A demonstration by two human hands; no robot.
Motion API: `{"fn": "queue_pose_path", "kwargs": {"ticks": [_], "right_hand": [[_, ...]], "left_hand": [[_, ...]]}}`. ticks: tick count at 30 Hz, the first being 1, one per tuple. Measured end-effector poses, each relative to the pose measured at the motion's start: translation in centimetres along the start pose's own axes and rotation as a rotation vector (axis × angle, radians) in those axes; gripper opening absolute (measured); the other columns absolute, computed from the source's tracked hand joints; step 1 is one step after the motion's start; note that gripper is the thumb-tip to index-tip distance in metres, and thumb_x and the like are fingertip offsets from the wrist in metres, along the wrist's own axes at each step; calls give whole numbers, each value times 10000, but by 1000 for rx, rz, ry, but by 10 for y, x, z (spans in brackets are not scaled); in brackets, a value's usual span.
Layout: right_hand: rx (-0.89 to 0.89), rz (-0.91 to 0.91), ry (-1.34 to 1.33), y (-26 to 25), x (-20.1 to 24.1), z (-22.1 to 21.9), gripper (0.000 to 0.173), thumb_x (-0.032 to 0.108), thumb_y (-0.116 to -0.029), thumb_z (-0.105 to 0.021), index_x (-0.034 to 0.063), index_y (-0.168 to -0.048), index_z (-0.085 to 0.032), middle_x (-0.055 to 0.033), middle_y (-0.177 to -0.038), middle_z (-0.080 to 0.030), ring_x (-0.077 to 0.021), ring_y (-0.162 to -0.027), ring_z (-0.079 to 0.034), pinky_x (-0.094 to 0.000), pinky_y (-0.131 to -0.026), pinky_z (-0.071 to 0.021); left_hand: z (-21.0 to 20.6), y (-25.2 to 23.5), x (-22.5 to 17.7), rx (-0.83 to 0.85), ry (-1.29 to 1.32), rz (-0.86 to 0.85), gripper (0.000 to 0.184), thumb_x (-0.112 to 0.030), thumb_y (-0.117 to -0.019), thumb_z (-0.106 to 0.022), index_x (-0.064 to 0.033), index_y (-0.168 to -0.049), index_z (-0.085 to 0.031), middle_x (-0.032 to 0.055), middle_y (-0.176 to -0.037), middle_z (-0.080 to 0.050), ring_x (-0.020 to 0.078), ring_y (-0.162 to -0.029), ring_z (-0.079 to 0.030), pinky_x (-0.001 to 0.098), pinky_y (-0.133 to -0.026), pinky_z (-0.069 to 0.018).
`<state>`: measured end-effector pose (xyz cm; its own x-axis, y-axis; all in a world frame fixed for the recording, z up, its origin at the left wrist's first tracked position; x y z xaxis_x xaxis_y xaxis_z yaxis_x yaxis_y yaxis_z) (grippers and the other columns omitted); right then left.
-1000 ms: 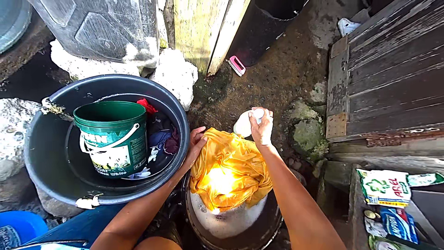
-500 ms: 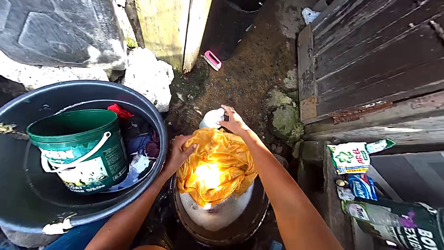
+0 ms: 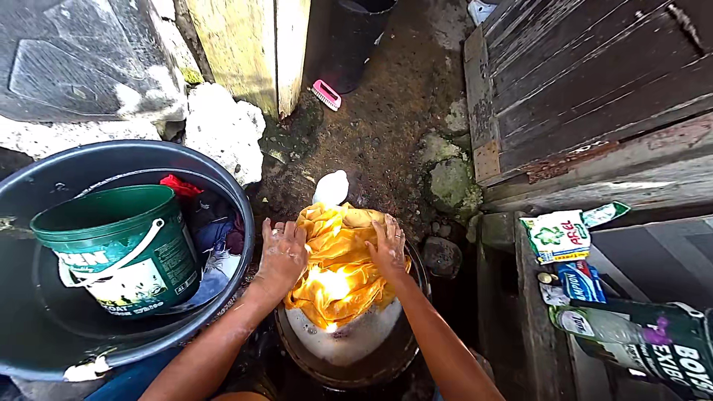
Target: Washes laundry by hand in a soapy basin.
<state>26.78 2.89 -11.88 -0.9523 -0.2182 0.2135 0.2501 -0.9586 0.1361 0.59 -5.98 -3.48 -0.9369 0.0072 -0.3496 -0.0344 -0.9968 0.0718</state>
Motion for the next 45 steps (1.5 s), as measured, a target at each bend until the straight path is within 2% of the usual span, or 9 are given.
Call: {"fn": "queue_pose_path", "kwargs": {"ticks": [4, 9, 12, 18, 22, 28, 35, 39, 45], "right_hand": [[-108, 2, -61, 15, -5, -16, 562, 378, -967, -649, 35, -1410, -596, -275, -1600, -361, -477, -1479, -345, -633, -1206, -243], [-117, 23, -37, 29, -26, -18, 828, 563, -895, -678, 11, -1487, -503, -252, -1614, -352, -450, -1495, -333, -686, -1194, -205], [110, -21, 27, 36, -35, -14, 873, 492, -886, -725, 19, -1550, -413, -253, -1642, -291, -438, -1521, -279, -673, -1210, -149], [493, -161, -88, 50, -29, -14, 321, 151, -1019, -537, -6, -1267, -666, -221, -1341, -636, -378, -1325, -540, -592, -1167, -277], [443, -46, -413, 49, 14, -5, 326, 185, -1022, -584, -58, -1224, -664, -243, -1364, -598, -358, -1313, -550, -513, -1140, -398], [236, 245, -963, 82, 121, 0, 238, 53, -958, -609, -124, -1100, -682, -264, -1284, -646, -287, -1276, -592, -366, -1099, -458], [610, 371, -601, 86, 123, -6, 309, 150, -1027, -590, -59, -1242, -666, -245, -1331, -625, -350, -1301, -569, -480, -1143, -409], [638, 205, -289, 62, 53, 21, 409, 244, -1085, -483, 10, -1406, -580, -207, -1472, -544, -353, -1394, -500, -515, -1185, -363], [702, 102, -60, 64, -55, -1, 372, 190, -1062, -541, -24, -1358, -610, -260, -1433, -555, -414, -1371, -505, -586, -1143, -382]], "left_hand": [[-15, -2, -8, 48, 42, -165, 614, -307, -959, -690, -232, -1534, -487, 197, -1569, -443, 467, -1487, -321, 805, -1128, -92], [-36, 2, -3, 365, -33, -51, 382, 87, -980, -443, 22, -1307, -629, 252, -1303, -629, 454, -1324, -513, 709, -1196, -69], [-23, 14, -6, 388, -95, -23, 349, 47, -983, -474, 80, -1311, -592, 295, -1307, -607, 461, -1305, -531, 685, -1197, -129], [-4, 47, 16, 314, -22, 106, 408, -50, -953, -588, 111, -1326, -558, 319, -1350, -564, 467, -1310, -525, 645, -1161, -275], [1, 79, 25, 110, 87, 78, 355, 18, -881, -648, 125, -1217, -608, 338, -1250, -602, 480, -1111, -650, 556, -951, -537], [2, 102, 21, -283, 69, -109, 347, 19, -768, -673, 79, -1110, -677, 308, -1066, -660, 476, -837, -705, 554, -639, -583], [-43, 56, 19, 368, -72, 33, 328, 33, -989, -484, 58, -1298, -592, 345, -1362, -537, 537, -1313, -490, 652, -1078, -404], [-35, 45, 11, 499, -142, 55, 369, -4, -976, -515, 15, -1334, -600, 292, -1425, -513, 486, -1333, -485, 637, -1113, -353], [-15, 48, -4, 650, -132, 151, 601, -233, -937, -697, -46, -1475, -505, 290, -1528, -408, 494, -1380, -424, 685, -1090, -338]]}}
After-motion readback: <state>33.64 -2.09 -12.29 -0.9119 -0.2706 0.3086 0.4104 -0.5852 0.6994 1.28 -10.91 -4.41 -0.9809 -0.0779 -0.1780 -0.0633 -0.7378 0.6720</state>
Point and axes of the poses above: each hand's wrist, its own y-axis away from the middle knuckle, its own z-axis out of the back of the hand, x = y × z, the point moved 3 cm from there along -y, towards the middle knuckle
